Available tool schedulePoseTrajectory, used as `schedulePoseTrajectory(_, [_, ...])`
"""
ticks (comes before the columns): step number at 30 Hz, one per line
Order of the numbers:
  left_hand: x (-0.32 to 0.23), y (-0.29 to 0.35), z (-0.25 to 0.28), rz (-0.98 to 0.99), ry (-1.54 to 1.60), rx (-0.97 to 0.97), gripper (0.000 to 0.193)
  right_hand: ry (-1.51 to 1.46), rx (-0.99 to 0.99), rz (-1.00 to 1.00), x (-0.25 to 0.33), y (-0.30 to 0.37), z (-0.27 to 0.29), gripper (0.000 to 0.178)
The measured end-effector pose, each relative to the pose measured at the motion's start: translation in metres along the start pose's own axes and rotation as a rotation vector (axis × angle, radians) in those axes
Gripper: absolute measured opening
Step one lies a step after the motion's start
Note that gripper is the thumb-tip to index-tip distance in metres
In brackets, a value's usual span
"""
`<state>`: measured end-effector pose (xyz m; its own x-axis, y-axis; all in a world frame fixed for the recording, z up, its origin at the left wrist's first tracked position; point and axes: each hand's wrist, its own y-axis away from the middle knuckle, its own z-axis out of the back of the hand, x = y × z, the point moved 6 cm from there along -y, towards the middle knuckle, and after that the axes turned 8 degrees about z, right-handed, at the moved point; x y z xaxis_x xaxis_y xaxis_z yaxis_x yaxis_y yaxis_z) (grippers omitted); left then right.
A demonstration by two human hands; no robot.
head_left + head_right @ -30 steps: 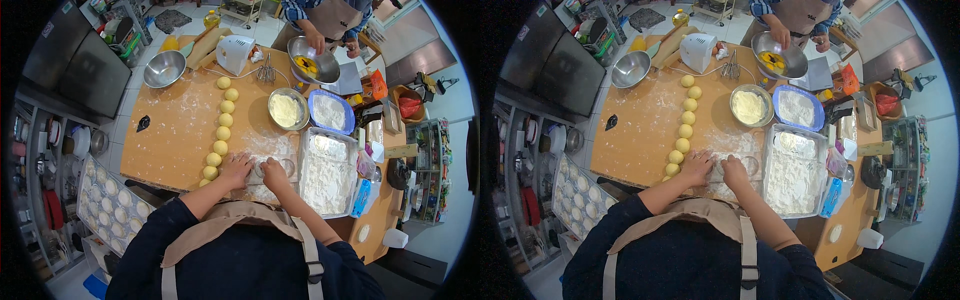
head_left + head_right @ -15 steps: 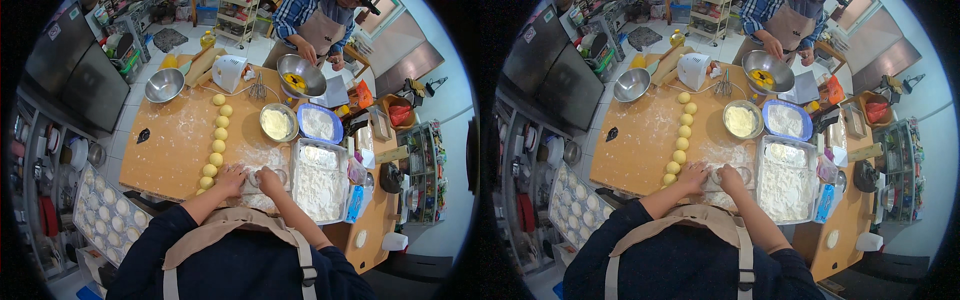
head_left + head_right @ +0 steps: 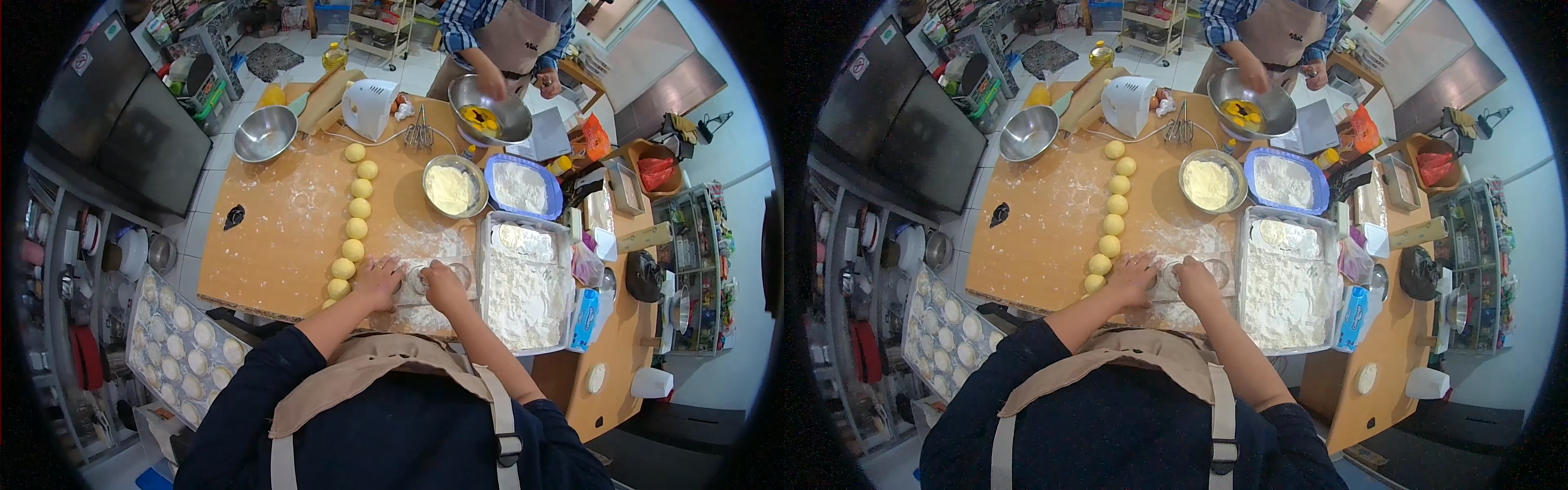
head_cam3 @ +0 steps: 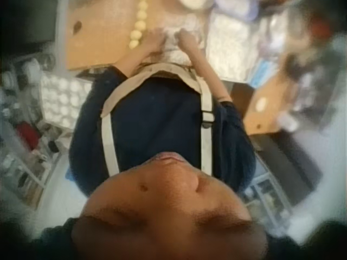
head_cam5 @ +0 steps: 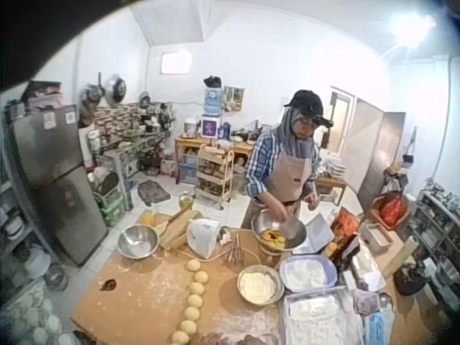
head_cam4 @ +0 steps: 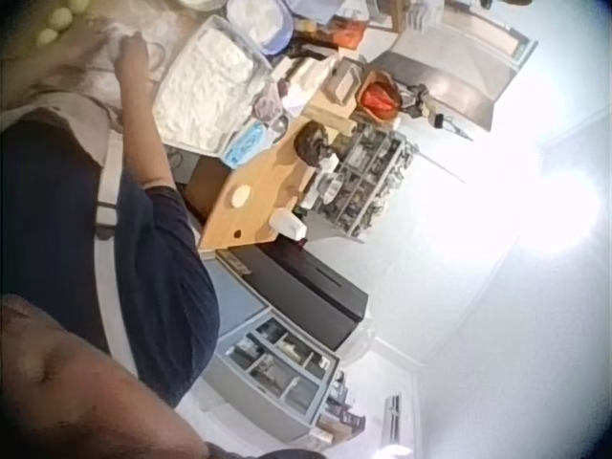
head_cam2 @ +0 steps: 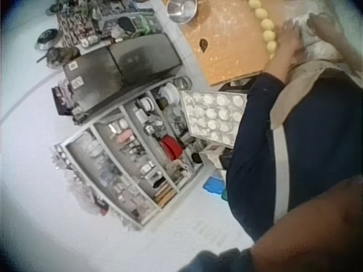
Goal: The person prepares dough for doughnuts by shaping portions of dough into rounds, dipping them in flour, and placing them onto a large baking sheet. The person also handles eggs and a circular cutter while working at a table with other people.
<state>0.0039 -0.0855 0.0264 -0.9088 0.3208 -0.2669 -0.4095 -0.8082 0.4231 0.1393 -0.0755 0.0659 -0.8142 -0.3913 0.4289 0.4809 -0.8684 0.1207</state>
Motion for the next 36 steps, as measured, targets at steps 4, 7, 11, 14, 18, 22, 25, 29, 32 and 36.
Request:
schedulePoseTrajectory(4, [0.003, 0.001, -0.003, -0.002, 0.032, -0.022, 0.107, 0.017, 0.026, 0.005, 0.009, -0.005, 0.001, 0.023])
schedulePoseTrajectory(7, [0.002, 0.002, -0.002, -0.004, 0.036, -0.017, 0.107, 0.021, 0.042, 0.000, 0.008, -0.006, -0.004, 0.022])
schedulePoseTrajectory(11, [0.000, 0.002, -0.004, -0.006, 0.018, -0.002, 0.106, 0.030, 0.006, 0.003, 0.003, -0.001, -0.015, 0.022])
schedulePoseTrajectory(14, [0.003, 0.001, -0.002, -0.011, 0.022, -0.038, 0.106, 0.058, -0.015, 0.016, 0.005, -0.004, -0.015, 0.022])
schedulePoseTrajectory(18, [0.001, 0.000, -0.001, -0.010, 0.030, -0.002, 0.105, 0.062, -0.005, 0.004, 0.003, -0.005, -0.011, 0.016])
schedulePoseTrajectory(22, [0.003, -0.001, -0.005, 0.004, -0.008, -0.024, 0.103, -0.039, -0.064, 0.022, 0.002, -0.005, 0.013, 0.019])
schedulePoseTrajectory(25, [0.004, 0.000, -0.001, 0.009, 0.002, -0.041, 0.102, -0.040, -0.136, 0.017, 0.003, -0.006, 0.026, 0.023])
schedulePoseTrajectory(29, [-0.002, 0.001, 0.004, -0.014, -0.010, -0.030, 0.102, -0.011, -0.086, 0.025, -0.005, -0.002, 0.008, 0.025])
schedulePoseTrajectory(32, [0.002, 0.000, -0.002, -0.010, -0.007, -0.036, 0.104, 0.010, -0.020, 0.015, 0.002, -0.004, -0.001, 0.025])
schedulePoseTrajectory(36, [0.002, 0.001, -0.003, -0.016, -0.001, -0.030, 0.107, 0.003, -0.011, 0.020, 0.005, -0.005, -0.006, 0.024])
